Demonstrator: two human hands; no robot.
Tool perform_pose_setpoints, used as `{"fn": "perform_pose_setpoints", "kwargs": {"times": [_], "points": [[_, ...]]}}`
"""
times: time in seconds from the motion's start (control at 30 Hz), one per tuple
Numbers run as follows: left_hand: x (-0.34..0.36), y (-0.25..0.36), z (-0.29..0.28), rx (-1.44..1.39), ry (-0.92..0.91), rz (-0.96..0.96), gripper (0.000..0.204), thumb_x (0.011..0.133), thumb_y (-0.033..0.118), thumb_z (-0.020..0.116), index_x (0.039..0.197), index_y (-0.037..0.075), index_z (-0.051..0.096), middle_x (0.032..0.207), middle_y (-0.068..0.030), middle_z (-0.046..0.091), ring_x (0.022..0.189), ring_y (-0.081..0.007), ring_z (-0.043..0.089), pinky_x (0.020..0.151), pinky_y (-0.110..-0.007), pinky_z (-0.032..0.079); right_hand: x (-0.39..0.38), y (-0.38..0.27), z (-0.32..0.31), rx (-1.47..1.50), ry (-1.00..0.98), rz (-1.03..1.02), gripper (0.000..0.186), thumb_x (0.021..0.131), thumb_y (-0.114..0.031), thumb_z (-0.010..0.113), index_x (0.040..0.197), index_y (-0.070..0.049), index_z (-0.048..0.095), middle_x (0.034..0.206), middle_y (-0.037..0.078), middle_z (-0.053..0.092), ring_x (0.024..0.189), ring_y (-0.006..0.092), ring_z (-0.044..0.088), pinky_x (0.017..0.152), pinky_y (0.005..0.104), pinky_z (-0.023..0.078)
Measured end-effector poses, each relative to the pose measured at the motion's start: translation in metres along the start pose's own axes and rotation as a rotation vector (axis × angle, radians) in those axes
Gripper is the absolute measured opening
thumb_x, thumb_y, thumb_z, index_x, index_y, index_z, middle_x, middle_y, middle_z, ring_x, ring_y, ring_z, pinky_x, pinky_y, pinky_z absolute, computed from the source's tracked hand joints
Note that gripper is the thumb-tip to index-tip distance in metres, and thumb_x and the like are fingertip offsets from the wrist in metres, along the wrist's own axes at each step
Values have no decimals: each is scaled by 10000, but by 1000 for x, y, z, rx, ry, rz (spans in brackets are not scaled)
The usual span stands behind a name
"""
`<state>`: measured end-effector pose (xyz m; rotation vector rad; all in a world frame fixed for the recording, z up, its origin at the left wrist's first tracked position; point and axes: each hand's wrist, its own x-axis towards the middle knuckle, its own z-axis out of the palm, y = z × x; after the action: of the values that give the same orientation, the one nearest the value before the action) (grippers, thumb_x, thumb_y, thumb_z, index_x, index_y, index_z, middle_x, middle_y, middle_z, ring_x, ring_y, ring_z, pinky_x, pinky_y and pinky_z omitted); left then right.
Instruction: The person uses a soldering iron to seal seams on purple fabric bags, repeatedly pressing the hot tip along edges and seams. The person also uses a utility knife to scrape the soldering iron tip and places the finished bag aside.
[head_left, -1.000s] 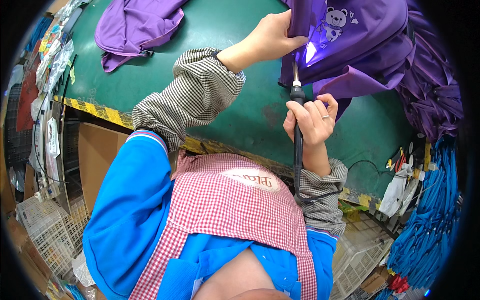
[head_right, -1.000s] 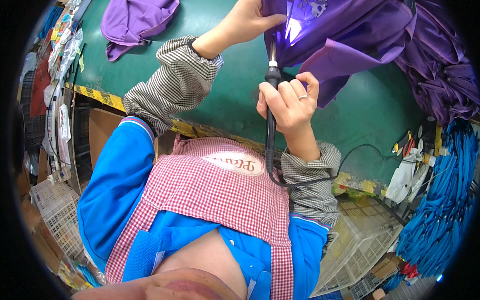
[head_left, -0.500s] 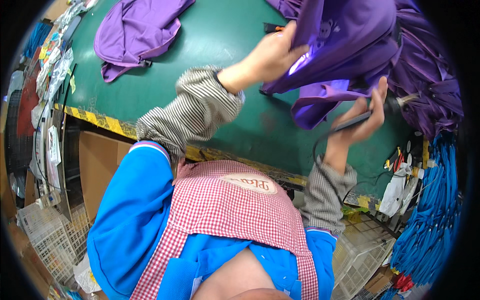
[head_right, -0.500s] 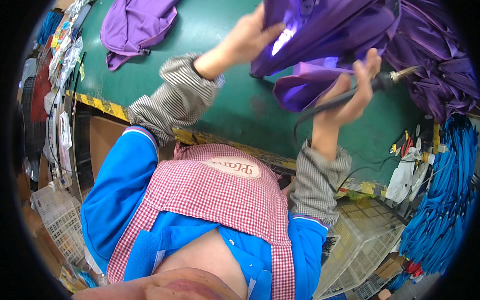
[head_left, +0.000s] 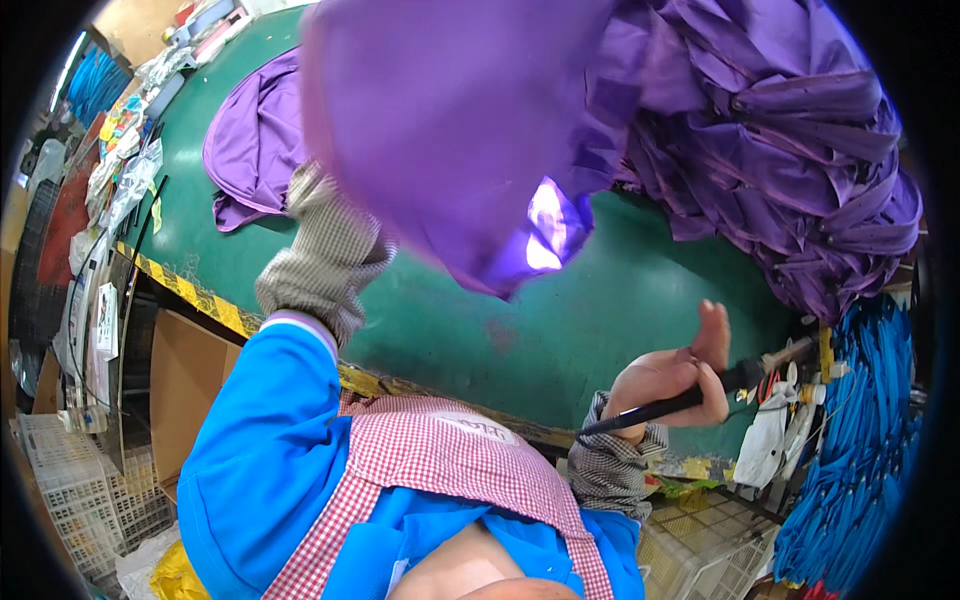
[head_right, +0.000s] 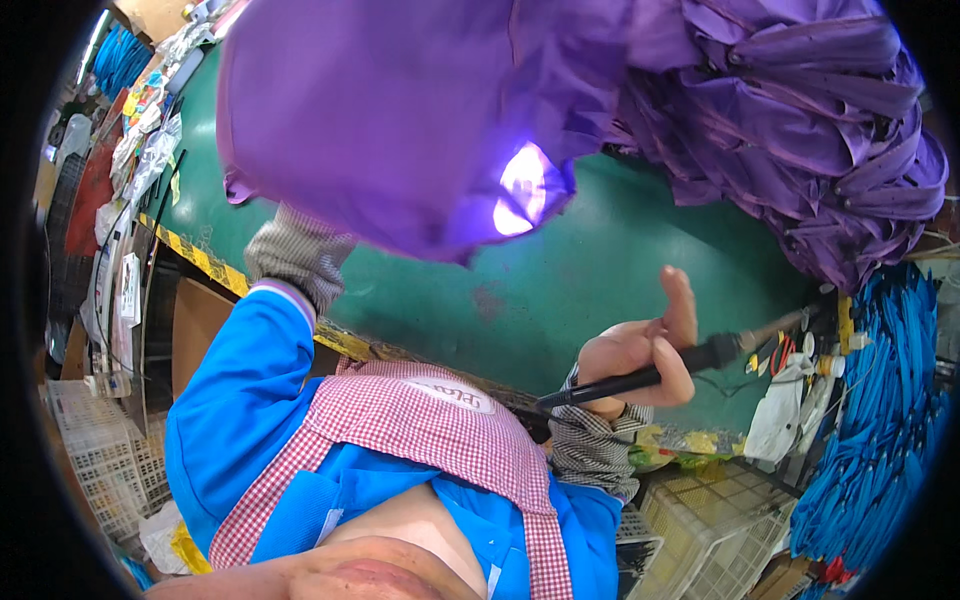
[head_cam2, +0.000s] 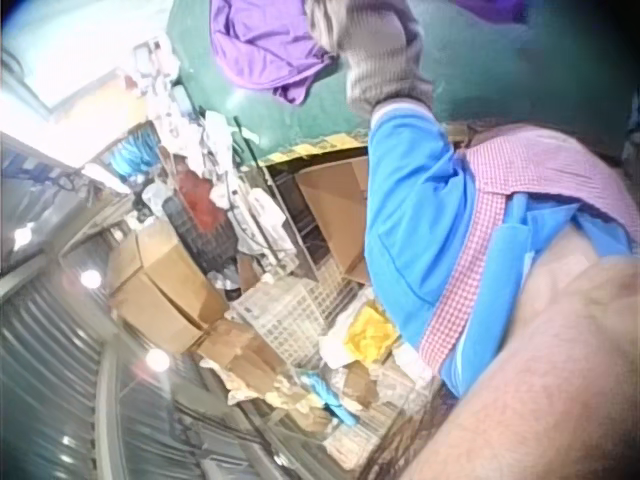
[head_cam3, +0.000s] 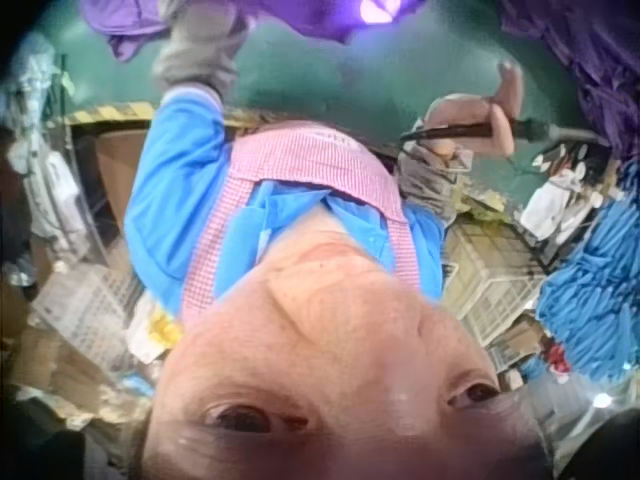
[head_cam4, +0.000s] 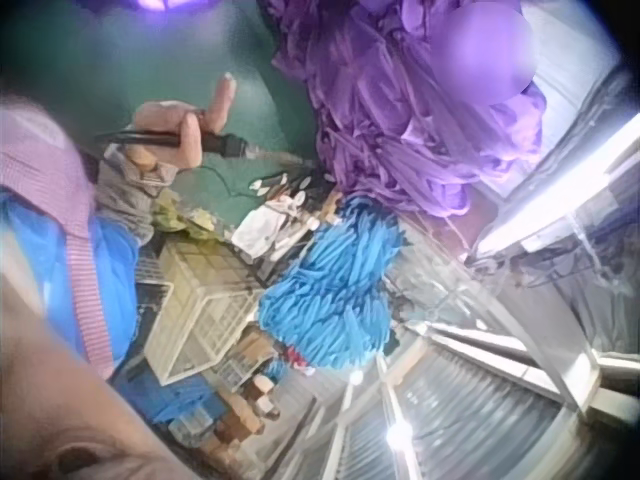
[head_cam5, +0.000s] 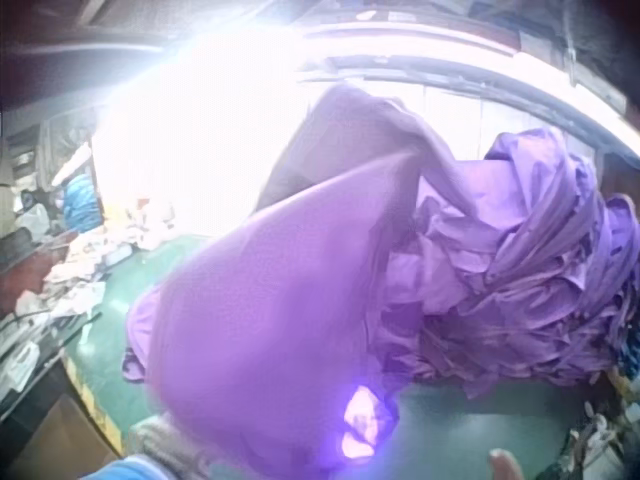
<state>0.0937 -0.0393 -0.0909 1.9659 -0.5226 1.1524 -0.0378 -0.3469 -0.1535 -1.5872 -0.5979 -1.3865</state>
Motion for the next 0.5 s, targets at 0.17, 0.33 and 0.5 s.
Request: {"fn": "perform_pose_setpoints", "kwargs": {"times": [0.17,0.33,0.5], "points": [[48,-81,63,790,-350,-133,470,925,472,483,1079,40,589,898,-179,657,732,-267,665,672,-371,514,-8,8,8,24,-238,37,123,944,-80,497,941,8,411,999,338,616,921,411,649,830,480,531],[-16,-154,63,410,-479,-594,819,870,598,487,1442,42,302,1341,-248,469,1242,-384,454,1051,-454,338,-29,13,9,30,-294,145,102,934,-38,491,957,27,417,997,322,622,885,390,658,801,454,549],[-130,-132,-75,855,47,-274,479,769,244,667,1183,25,572,1264,-158,535,1197,-313,477,997,-452,349,-51,11,-3,-1,-278,364,115,961,-71,468,974,34,423,1015,312,624,870,361,661,778,409,556]]}}
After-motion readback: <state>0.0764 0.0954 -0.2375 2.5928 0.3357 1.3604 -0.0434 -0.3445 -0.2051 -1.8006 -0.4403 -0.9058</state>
